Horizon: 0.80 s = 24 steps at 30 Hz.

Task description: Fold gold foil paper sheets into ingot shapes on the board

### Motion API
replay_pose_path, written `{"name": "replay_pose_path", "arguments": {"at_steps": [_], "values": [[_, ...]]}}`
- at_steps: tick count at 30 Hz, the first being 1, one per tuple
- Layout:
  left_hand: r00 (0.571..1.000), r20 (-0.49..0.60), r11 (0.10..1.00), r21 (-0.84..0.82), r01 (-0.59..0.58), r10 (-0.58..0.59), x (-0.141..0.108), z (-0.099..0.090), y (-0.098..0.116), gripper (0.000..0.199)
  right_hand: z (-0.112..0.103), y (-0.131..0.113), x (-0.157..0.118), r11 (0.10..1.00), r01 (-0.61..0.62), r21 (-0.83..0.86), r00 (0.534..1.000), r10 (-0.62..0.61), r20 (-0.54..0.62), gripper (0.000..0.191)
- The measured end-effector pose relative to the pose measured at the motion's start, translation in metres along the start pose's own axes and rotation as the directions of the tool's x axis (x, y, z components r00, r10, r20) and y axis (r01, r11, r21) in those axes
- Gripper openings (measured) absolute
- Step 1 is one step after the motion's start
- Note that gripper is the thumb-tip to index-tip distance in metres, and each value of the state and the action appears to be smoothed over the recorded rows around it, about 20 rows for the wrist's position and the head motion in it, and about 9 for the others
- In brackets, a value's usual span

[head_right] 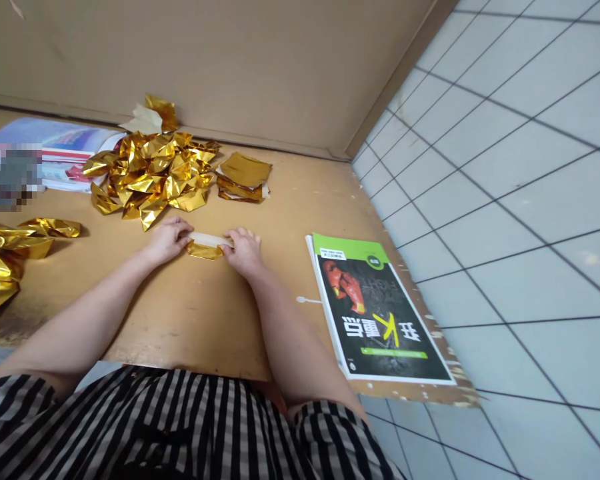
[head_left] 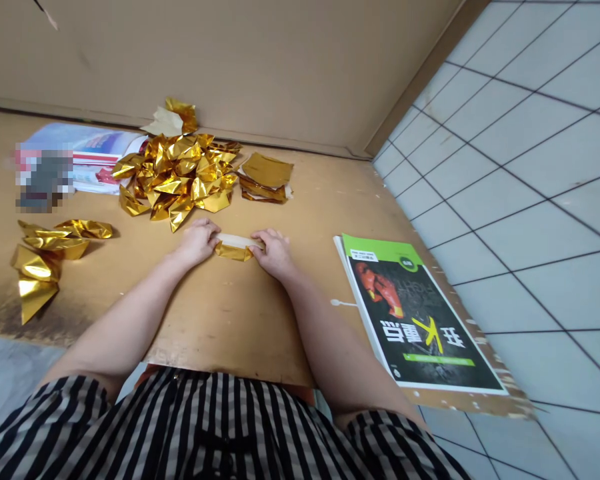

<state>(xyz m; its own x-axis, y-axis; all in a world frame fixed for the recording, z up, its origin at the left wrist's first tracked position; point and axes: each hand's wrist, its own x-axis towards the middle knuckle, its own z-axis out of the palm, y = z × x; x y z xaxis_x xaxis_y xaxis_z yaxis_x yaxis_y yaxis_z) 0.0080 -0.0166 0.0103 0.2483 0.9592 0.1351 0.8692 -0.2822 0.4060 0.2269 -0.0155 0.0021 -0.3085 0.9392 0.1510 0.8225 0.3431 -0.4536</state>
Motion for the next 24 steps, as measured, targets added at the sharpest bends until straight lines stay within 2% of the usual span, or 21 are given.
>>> {"name": "replay_pose_path", "arguments": {"at_steps": [4, 11, 15, 20, 24], "values": [[0.999, 0.01, 0.999, -0.01, 0.03, -0.03, 0.0013, -0.0032, 0.0024, 0.018, -0.0007, -0.0018, 0.0008, 1.0, -0.023, 0.0, 1.0, 0.023, 0.016, 0.017], [1.0, 0.009, 0.999, -0.035, 0.005, -0.005, 0.0007, -0.007, 0.0048, 0.006, -0.0019, -0.0052, -0.0006, 1.0, -0.014, 0.0, 1.0, 0.014, 0.017, 0.009], [1.0, 0.012, 0.998, -0.055, -0.01, 0.011, 0.0, -0.0069, 0.006, 0.012, 0.0007, -0.0029, -0.0009, 0.999, 0.01, 0.039, 1.0, -0.01, 0.0, 0.009], [1.0, 0.004, 0.996, -0.087, -0.011, 0.011, -0.0009, -0.005, 0.007, 0.028, 0.0045, -0.0001, -0.0013, 0.997, 0.017, 0.077, 1.0, -0.016, -0.016, 0.023], [0.997, 0.006, 0.995, -0.068, -0.071, 0.071, -0.0013, -0.0024, 0.005, 0.02, 0.0047, -0.0005, -0.0016, 0.997, 0.062, 0.044, 0.998, -0.062, -0.014, 0.012]]}}
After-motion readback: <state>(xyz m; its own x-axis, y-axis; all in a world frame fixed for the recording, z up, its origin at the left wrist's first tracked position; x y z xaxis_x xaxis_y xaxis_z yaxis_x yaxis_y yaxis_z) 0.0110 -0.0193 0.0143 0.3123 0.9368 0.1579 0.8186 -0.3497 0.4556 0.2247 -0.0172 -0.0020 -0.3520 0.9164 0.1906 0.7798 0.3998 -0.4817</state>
